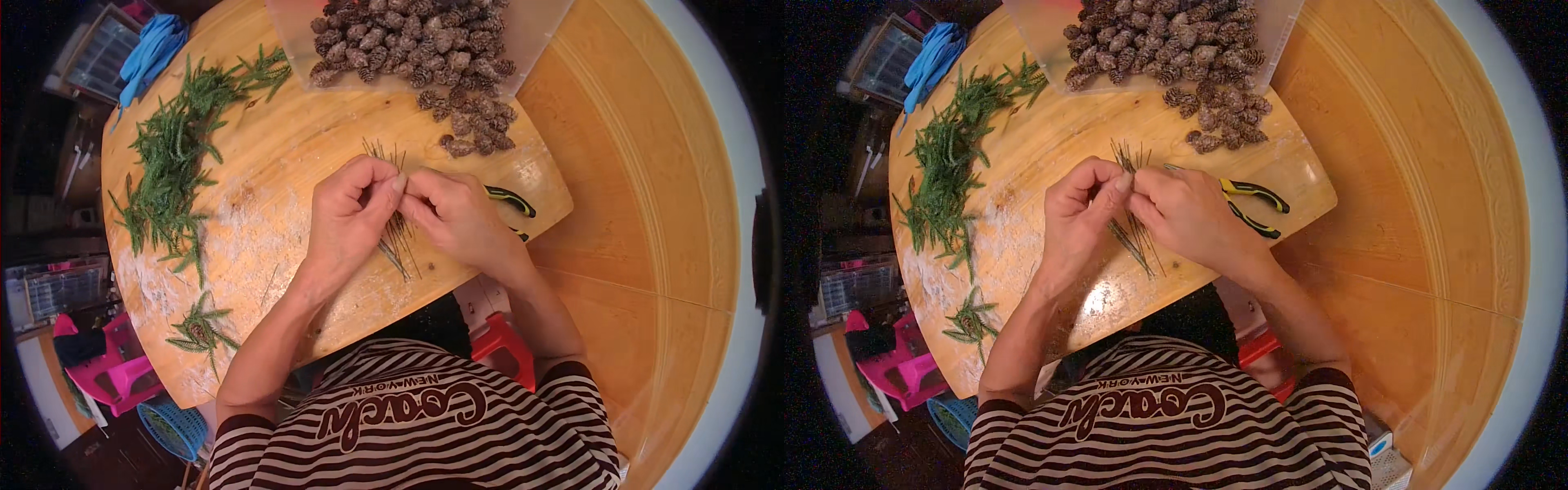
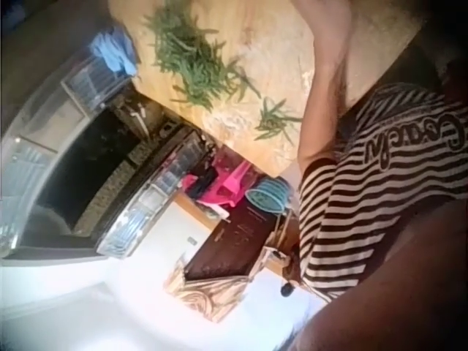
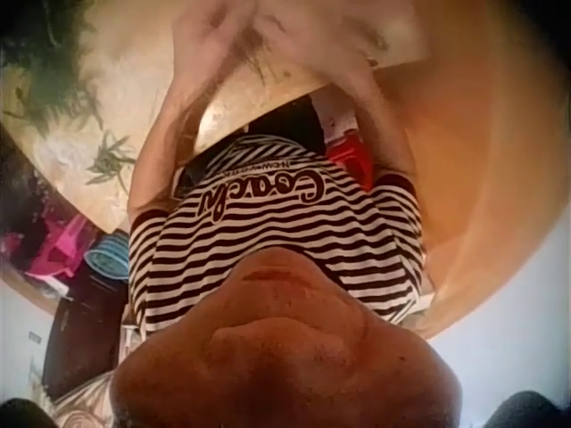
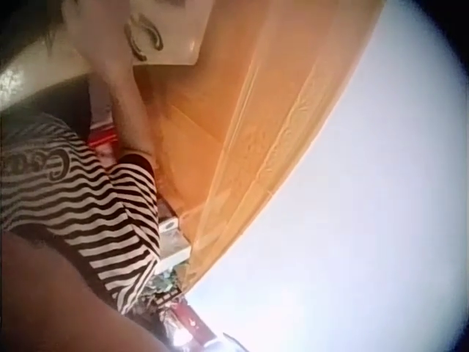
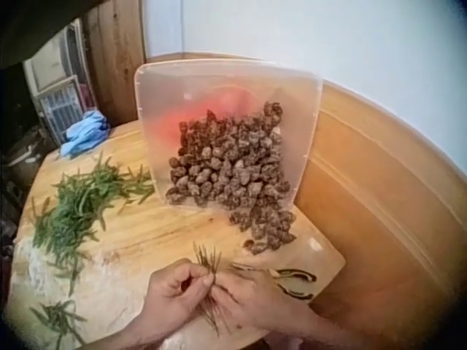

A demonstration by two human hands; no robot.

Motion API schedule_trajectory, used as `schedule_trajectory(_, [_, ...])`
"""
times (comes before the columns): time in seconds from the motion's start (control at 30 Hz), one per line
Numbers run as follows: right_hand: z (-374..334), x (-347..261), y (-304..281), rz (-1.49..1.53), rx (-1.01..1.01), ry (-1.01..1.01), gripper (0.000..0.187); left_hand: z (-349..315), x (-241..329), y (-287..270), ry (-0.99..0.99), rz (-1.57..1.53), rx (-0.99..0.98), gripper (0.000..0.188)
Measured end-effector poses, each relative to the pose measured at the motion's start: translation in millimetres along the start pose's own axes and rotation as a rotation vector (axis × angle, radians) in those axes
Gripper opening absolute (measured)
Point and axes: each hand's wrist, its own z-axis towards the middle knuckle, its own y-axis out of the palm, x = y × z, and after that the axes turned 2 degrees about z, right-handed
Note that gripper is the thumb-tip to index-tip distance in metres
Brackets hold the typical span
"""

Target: Assembling decorative items using artificial greenery, pinecones, and wire.

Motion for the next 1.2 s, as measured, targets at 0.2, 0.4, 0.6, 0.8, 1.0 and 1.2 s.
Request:
schedule_trajectory(0.2, [-8, 5, -4, 0.182, 0.025, 0.175, 0.009, 24, 8, 4, -0.079, -0.118, 0.042, 0.011])
schedule_trajectory(0.4, [-22, 10, -13, 0.428, 0.138, 0.366, 0.011, 99, -1, 7, 0.455, 0.771, -0.037, 0.02])
schedule_trajectory(0.6, [-35, 8, -19, 0.453, 0.13, 0.319, 0.012, 131, -1, 24, 0.484, 1.296, -0.249, 0.024])
schedule_trajectory(0.8, [-29, -1, -19, 0.519, 0.175, 0.347, 0.011, 115, 0, -8, 0.323, 0.937, -0.118, 0.022])
schedule_trajectory(1.0, [-9, -15, 4, 0.427, 0.092, 0.187, 0.009, 22, 3, -34, -0.101, -0.484, 0.014, 0.02])
schedule_trajectory(1.2, [4, -46, 28, 0.33, -0.051, 0.006, 0.005, -31, -1, -40, -0.067, -0.784, 0.167, 0.021])
